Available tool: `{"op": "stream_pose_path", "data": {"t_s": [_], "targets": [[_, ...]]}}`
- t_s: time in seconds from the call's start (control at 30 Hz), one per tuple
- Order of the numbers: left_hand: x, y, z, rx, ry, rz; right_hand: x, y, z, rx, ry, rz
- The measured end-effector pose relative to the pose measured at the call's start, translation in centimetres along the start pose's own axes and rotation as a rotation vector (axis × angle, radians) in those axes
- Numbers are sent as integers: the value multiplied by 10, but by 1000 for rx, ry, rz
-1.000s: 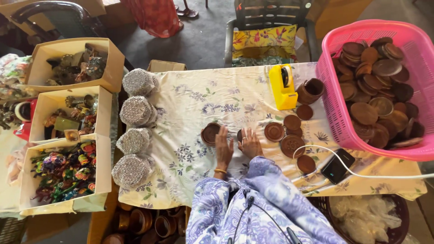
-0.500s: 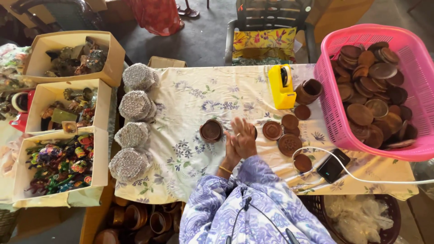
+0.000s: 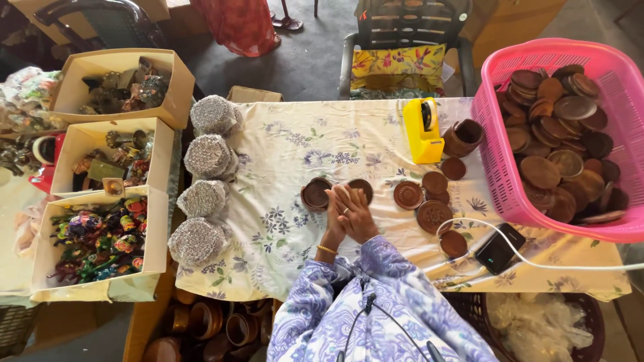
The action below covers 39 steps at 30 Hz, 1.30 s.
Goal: Cleaning and organizing small brown ceramic pots or cups at a workspace.
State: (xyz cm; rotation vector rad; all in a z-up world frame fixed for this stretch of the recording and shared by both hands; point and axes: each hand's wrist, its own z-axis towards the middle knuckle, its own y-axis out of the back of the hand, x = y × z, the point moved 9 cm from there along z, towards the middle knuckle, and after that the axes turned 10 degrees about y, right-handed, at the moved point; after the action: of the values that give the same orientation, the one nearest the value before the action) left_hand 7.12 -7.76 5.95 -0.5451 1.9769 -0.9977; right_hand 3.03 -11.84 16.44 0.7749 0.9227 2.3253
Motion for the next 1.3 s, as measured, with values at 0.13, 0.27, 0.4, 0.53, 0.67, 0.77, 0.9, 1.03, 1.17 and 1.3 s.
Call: {"op": "stream_pose_path", "data": {"t_s": [0.13,0.27,0.4,0.53,0.67,0.77,0.9,1.03,1.17,1.3], "targets": [[16,21,7,-68,13,52,5,39,28,23,-57,-137],[50,93,51,-57,-66,338,11,64,38,-52,-69,-171],[38,112,60,-130,-391,618,-11,50,27,27,-232,-119],[-12,9,2,-177,-497,972,-44,30,2,-11,-337,-98],[-33,-21,-19,-430,-352,1181,-92,26,-19,-66,-441,-170],[-24,-74,-46,-333,-174,1575,-139,34,-29,-73,-596,-232],[39,-161,-92,151,-337,1657,-176,69,-11,-125,-712,-296],[107,-150,-86,366,-495,1621,-183,95,10,-185,-699,-308],[92,-192,-132,662,-493,1556,-195,105,20,-168,-628,-336],[128,-188,-169,1124,-368,1535,-215,99,21,-120,-514,-399]]}}
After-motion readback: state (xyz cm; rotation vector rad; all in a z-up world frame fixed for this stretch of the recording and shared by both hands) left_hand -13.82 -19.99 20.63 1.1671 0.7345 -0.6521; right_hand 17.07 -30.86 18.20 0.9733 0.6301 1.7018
